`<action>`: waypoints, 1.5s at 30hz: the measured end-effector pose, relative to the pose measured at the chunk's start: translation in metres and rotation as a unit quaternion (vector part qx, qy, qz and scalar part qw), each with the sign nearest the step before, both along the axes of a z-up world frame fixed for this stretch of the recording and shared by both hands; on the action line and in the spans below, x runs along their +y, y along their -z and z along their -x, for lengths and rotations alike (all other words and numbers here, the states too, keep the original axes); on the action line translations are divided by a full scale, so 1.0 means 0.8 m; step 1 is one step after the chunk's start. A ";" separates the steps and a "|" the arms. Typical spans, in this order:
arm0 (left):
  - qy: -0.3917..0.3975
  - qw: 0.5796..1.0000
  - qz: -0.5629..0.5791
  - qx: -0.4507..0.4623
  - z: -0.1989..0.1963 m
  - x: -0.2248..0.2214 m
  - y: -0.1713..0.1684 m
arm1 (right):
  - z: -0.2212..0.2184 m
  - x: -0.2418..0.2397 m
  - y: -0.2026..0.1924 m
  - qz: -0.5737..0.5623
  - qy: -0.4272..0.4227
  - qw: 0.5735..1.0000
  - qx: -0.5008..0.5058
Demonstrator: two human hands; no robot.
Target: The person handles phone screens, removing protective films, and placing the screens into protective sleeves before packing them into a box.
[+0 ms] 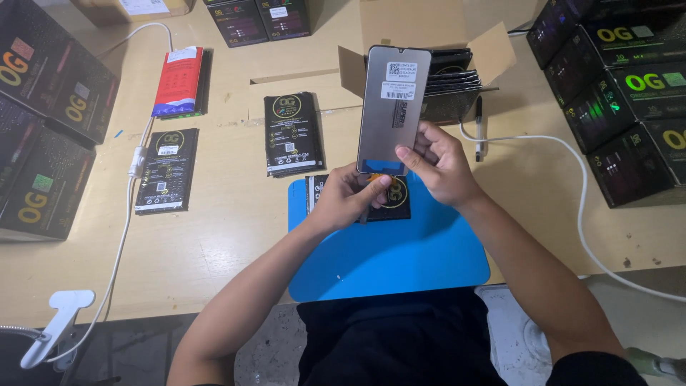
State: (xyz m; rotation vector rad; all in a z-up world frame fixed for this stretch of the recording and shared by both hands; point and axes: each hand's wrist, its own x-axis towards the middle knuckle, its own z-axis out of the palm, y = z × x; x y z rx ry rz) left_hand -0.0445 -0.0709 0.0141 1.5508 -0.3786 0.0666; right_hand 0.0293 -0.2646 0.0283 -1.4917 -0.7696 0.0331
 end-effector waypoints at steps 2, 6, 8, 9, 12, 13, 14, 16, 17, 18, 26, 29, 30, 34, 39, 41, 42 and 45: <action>0.000 1.000 0.004 0.003 -0.015 0.003 0.027 | -0.003 0.002 0.000 0.000 0.000 1.000 0.008; 0.050 0.999 -0.005 0.005 -0.017 0.010 0.023 | -0.001 0.001 0.004 -0.020 0.000 0.999 0.049; 0.068 0.997 -0.016 0.013 -0.010 0.016 0.004 | -0.002 0.003 0.001 -0.029 -0.001 0.998 0.050; 0.083 0.996 -0.024 0.028 -0.001 0.017 -0.002 | 0.003 0.003 0.002 -0.037 -0.004 0.998 0.058; 0.071 0.997 -0.012 0.027 -0.003 0.011 -0.006 | 0.002 0.004 0.000 -0.025 0.005 0.998 0.059; 0.072 0.997 -0.014 0.020 -0.002 0.012 -0.003 | 0.002 0.007 0.006 -0.026 0.006 0.998 0.052; 0.042 0.998 -0.021 0.032 0.000 0.013 -0.001 | 0.002 0.011 0.010 -0.040 0.012 0.997 0.063; 0.015 0.999 -0.020 0.028 -0.002 0.004 -0.008 | -0.004 0.008 0.007 -0.047 0.020 0.997 0.058; -0.013 0.999 -0.012 0.042 0.007 0.001 -0.015 | 0.000 0.011 0.008 -0.038 0.028 0.997 0.057; -0.041 0.998 -0.005 0.056 0.015 -0.002 -0.021 | 0.005 0.013 0.009 -0.030 0.036 0.997 0.057; -0.072 0.996 0.005 0.061 0.000 -0.008 -0.024 | 0.017 0.022 0.007 -0.029 0.068 0.994 0.086; -0.055 0.996 0.003 0.073 -0.008 -0.003 0.007 | 0.012 0.015 0.011 -0.031 0.079 0.994 0.073; -0.035 0.997 -0.002 0.075 -0.015 0.001 0.021 | 0.007 0.012 0.012 -0.036 0.086 0.994 0.065; 0.006 0.997 0.039 0.071 -0.014 0.003 0.017 | 0.002 -0.009 -0.015 -0.027 0.112 0.993 0.020; 0.024 0.996 0.068 0.050 0.005 -0.013 -0.004 | -0.019 -0.029 -0.008 -0.100 0.160 0.982 0.026; 0.020 0.998 0.053 0.041 0.015 -0.018 -0.008 | -0.022 -0.035 -0.014 -0.111 0.170 0.979 0.024; 0.016 0.999 0.037 0.028 0.018 -0.020 -0.012 | -0.026 -0.039 -0.019 -0.125 0.179 0.976 0.017; 0.026 1.000 -0.009 -0.003 0.030 -0.026 -0.024 | -0.034 -0.048 -0.025 -0.173 0.183 0.967 0.042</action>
